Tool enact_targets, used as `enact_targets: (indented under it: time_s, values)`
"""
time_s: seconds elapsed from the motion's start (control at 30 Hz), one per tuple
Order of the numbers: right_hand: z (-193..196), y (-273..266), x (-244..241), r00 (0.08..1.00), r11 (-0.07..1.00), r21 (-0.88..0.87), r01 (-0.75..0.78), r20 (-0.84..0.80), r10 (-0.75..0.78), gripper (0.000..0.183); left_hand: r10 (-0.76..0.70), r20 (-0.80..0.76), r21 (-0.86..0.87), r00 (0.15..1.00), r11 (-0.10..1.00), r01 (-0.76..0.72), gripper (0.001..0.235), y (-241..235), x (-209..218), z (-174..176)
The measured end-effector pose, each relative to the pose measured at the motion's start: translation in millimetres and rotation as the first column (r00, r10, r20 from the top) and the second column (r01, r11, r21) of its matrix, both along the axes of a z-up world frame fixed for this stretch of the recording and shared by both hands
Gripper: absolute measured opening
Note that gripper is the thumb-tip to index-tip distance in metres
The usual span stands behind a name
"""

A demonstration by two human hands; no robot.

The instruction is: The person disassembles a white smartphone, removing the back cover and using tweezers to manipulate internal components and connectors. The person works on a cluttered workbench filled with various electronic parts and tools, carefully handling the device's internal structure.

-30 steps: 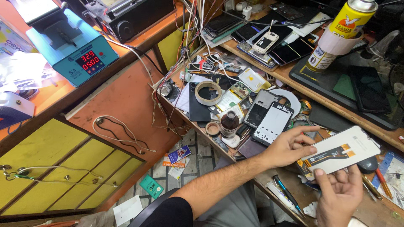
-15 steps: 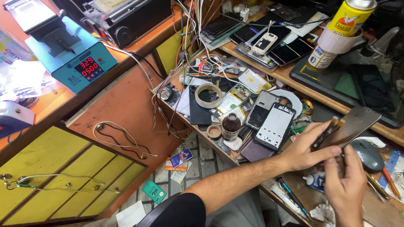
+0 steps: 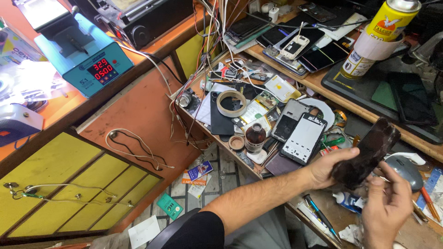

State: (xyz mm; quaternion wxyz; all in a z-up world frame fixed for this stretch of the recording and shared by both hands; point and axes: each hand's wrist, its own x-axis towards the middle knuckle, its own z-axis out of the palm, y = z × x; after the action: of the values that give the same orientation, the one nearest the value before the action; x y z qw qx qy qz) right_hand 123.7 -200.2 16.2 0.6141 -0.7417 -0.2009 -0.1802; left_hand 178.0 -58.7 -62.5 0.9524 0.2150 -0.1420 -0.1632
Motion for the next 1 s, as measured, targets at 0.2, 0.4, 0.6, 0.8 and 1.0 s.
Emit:
enact_targets:
  time_s: [0.2,0.4,0.6,0.8,1.0]
  values:
    - [-12,3,6,0.991,0.993,0.114,-0.015,-0.13,0.03,0.045,-0.078,-0.175,-0.21,0.981,0.977,0.04,0.046,8,6,8]
    - [-13,3,6,0.991,0.984,0.161,-0.075,-0.095,0.092,0.052,-0.064,-0.118,-0.169,0.991,0.985,0.043,0.071,19,-18,41]
    - [-3,0,4,0.984,0.968,0.239,-0.078,-0.135,0.113,0.055,-0.044,-0.174,-0.149,0.984,0.989,0.018,0.067,14,-20,68]
    - [2,-1,1,0.981,0.978,0.197,-0.066,-0.166,0.099,0.056,-0.047,-0.182,-0.12,0.982,0.992,0.025,0.069,14,-20,68]
    - [5,2,1,0.98,0.981,0.183,-0.07,-0.171,0.102,0.054,-0.055,-0.135,-0.087,0.989,0.995,0.044,0.077,16,-21,70]
